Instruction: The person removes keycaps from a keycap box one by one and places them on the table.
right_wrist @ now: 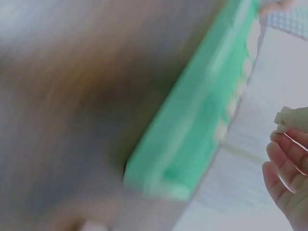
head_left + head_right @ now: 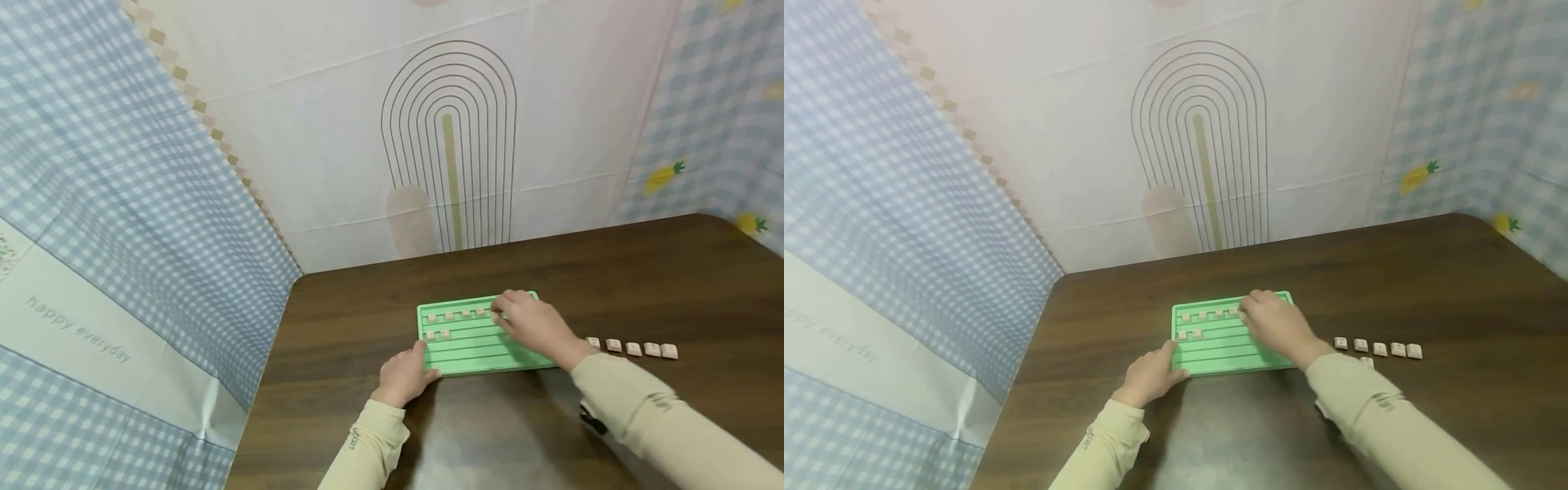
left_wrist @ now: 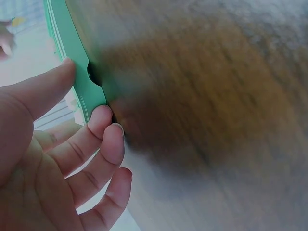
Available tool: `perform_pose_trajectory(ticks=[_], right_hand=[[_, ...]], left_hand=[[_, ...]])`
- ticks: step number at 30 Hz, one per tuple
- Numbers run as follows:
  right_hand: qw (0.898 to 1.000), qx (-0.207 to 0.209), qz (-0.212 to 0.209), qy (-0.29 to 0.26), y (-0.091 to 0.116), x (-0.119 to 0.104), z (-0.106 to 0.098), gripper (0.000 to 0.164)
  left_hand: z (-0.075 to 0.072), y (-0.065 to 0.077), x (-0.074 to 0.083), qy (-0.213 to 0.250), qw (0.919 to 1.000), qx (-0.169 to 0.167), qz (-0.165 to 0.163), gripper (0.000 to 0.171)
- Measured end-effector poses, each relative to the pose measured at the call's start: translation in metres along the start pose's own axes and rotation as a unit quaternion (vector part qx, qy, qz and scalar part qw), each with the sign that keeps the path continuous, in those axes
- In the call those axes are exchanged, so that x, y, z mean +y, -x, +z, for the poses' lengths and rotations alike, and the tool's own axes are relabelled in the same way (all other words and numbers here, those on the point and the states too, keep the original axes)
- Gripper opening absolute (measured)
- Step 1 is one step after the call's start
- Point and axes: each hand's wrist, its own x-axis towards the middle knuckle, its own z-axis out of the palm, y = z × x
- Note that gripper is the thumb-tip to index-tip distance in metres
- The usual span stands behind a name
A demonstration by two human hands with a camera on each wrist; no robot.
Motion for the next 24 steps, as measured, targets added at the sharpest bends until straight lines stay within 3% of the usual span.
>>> perform_pose_trajectory(ticks=[7, 11, 18, 24], right_hand=[[0.998, -0.011, 0.038, 0.039, 0.045, 0.039, -0.051, 0.013], [0.995, -0.04, 0.069, 0.054, 0.078, 0.06, -0.066, 0.015], [0.989, -0.075, 0.104, 0.075, 0.133, 0.093, -0.059, 0.015], [0.987, -0.085, 0.108, 0.078, 0.152, 0.101, -0.045, 0.01]], left_hand=[[0.002, 0.0, -0.002, 0.009, 0.9999, 0.006, 0.009, 0.054], [0.001, 0.0, -0.003, 0.016, 0.9997, 0.01, 0.013, 0.054], [-0.002, 0.002, -0.003, 0.024, 0.9994, 0.015, 0.019, 0.054], [-0.002, 0.002, -0.002, 0.027, 0.9994, 0.014, 0.02, 0.054]])
